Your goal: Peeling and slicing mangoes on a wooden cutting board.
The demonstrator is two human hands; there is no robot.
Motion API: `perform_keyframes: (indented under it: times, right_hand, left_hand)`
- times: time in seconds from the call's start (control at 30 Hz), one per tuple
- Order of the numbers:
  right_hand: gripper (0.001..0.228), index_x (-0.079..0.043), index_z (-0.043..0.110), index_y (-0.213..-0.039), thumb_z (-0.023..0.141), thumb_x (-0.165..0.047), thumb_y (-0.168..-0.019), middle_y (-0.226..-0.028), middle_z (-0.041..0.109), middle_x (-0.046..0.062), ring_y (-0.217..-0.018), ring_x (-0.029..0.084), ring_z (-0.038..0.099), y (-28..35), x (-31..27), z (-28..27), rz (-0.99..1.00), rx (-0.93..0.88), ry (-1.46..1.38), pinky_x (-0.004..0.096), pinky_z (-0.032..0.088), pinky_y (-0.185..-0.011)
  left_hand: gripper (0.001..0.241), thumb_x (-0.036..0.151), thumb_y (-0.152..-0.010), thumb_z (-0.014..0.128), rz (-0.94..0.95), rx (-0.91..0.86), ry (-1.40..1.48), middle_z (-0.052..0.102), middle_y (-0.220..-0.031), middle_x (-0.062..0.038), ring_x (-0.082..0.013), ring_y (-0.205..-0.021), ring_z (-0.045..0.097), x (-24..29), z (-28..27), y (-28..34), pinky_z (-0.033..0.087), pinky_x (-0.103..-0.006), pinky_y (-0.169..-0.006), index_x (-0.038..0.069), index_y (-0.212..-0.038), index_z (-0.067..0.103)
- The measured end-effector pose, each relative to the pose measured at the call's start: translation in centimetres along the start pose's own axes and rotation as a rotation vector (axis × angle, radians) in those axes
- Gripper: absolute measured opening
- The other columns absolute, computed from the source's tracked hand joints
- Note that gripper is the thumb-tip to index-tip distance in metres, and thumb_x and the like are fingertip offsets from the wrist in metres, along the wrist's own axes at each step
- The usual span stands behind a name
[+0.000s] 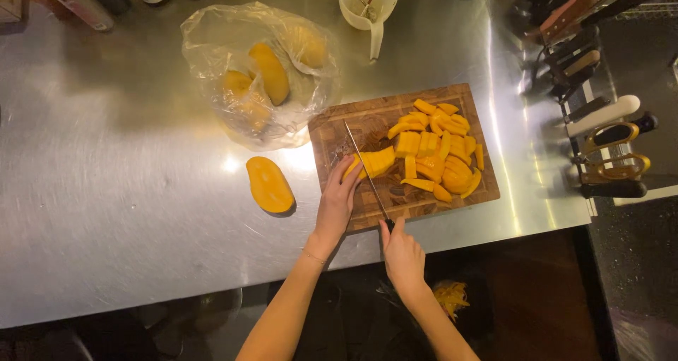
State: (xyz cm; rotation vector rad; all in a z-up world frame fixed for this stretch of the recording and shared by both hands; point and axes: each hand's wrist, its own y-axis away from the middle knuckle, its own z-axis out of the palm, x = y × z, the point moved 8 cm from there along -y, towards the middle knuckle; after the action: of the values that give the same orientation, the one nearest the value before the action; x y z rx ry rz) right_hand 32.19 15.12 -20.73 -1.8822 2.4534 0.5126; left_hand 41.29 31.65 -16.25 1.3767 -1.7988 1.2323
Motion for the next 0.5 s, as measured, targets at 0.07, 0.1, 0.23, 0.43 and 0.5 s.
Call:
perform_keyframes:
  times: [0.07,0.1,0.23,0.43,0.5]
  right_hand:
    - [0.047,-0.001,0.052,-0.104,0.044,-0.048,-0.105,-0.068,0.068,0.027,-0.067,0.05,0.067,0.0,0.1,-0.1,-0.004,0.009,-0.018,0.058,0.053,-0.057]
    - [0.047,-0.001,0.052,-0.104,0.044,-0.048,-0.105,-0.068,0.068,0.027,-0.067,0.05,0.067,0.4,0.3,-0.3,-0.007,0.013,-0.018,0.058,0.053,-0.057]
    - [0.047,-0.001,0.052,-0.105,0.044,-0.048,-0.105,-0.069,0.068,0.026,-0.066,0.05,0.066,2.0,-0.1,-1.9,-0.006,0.008,-0.041,0.059,0.052,-0.057]
    - [0.046,-0.004,0.052,-0.109,0.044,-0.049,-0.104,-0.069,0.068,0.026,-0.066,0.049,0.067,3.4,0.1,-1.7,0.023,-0.013,0.019,0.059,0.052,-0.057]
    - [0.046,-0.004,0.052,-0.108,0.044,-0.049,-0.104,-0.069,0.068,0.026,-0.066,0.049,0.067,3.6,0.1,-1.6,0.026,-0.026,0.019,0.059,0.053,-0.057]
  left_hand:
    - [0.042,-0.01,-0.093,0.063,-0.01,-0.009,0.017,0.054,-0.145,-0.018,-0.036,-0.138,0.053,0.3,0.0,0.0,0.051,-0.0387,-0.11,-0.001,-0.134,0.061]
    - [0.042,-0.01,-0.093,0.063,-0.007,-0.006,0.017,0.054,-0.145,-0.018,-0.036,-0.138,0.053,0.1,0.1,0.3,0.051,-0.0387,-0.11,-0.001,-0.134,0.061]
    - [0.038,-0.007,-0.095,0.066,-0.03,0.049,0.016,0.057,-0.144,-0.016,-0.0337,-0.136,0.056,-0.8,-0.5,1.1,0.051,-0.0389,-0.112,-0.001,-0.132,0.062]
    - [0.045,-0.01,-0.094,0.061,0.006,0.038,-0.023,0.055,-0.146,-0.017,-0.0362,-0.137,0.054,-0.3,-0.6,1.4,0.049,-0.0409,-0.113,0.001,-0.138,0.059]
    - [0.048,-0.011,-0.093,0.06,-0.001,0.018,-0.059,0.054,-0.146,-0.018,-0.0372,-0.136,0.054,-0.1,-0.7,1.3,0.049,-0.0413,-0.112,0.002,-0.139,0.059]
